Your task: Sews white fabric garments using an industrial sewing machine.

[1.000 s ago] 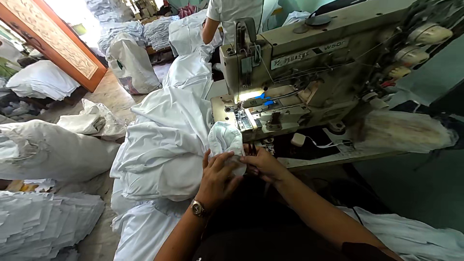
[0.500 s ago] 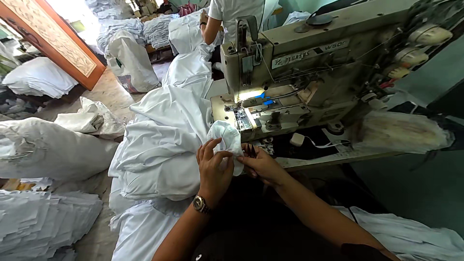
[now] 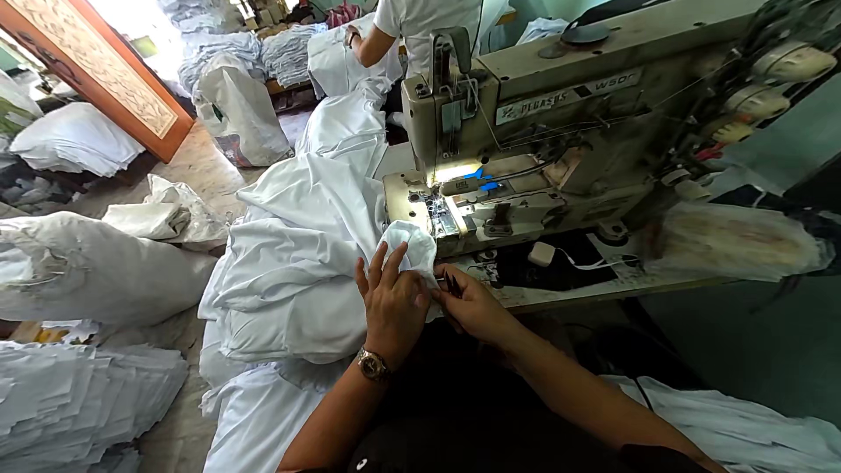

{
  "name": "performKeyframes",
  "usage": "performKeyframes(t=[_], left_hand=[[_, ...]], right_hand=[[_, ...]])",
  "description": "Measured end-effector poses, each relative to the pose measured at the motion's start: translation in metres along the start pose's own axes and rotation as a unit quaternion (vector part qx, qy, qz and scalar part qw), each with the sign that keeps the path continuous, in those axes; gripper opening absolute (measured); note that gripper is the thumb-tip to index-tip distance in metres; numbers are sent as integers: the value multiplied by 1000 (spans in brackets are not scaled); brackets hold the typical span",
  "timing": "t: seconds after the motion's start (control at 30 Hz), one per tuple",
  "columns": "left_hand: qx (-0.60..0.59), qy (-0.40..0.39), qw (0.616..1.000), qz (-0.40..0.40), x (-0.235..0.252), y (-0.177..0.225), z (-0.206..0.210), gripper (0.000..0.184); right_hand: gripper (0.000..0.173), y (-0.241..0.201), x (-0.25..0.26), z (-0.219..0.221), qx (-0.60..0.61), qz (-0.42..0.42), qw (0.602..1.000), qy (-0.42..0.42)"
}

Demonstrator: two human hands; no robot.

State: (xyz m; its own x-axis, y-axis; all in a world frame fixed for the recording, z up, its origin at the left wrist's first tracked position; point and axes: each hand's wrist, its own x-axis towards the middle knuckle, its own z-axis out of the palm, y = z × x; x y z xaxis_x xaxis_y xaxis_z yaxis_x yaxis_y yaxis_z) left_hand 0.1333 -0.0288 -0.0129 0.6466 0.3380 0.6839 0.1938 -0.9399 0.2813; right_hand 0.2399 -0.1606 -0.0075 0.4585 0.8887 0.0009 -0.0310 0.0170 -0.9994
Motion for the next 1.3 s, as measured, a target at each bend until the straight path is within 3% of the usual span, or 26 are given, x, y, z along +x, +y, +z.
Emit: performKeyframes(t=[0.2,0.23,0.33,0.43,0.5,0.6,0.7,0.8,1.0,1.3], left_hand=[[-68,8,998,-4,44,-30,-14,15],[-89,-30,995,13,55,-35,-15,15],[-86,-218,967,100,79,-42,-2,52],[-77,-219,960,155,94,-44,4,15],[-200,-204,952,109,101,-42,-11,12],[-391,-204,897,-26,102,-29,-27,15],[-407,-200,882,-127,98,-25,-13,10],[-393,-185,877,-204,102,-34,4,22],[-365,-148,896,-206,100,-37,22,17],[-348,-113,912,-188,94,-35,27,9]], right_hand=[[17,2,2,-14,-25,-35,999,28],[18,2,3,-15,-31,-34,998,30],[22,2,5,-18,-78,-68,994,17],[22,-6,6,-32,-127,-107,986,25],[21,-15,5,-50,-143,-103,982,69],[15,-29,12,-73,-164,-120,969,143],[14,-28,32,-76,-227,-160,944,175],[20,-29,46,-75,-267,-159,934,178],[27,-27,56,-73,-353,-175,901,184],[22,-17,65,-70,-376,-187,880,222]])
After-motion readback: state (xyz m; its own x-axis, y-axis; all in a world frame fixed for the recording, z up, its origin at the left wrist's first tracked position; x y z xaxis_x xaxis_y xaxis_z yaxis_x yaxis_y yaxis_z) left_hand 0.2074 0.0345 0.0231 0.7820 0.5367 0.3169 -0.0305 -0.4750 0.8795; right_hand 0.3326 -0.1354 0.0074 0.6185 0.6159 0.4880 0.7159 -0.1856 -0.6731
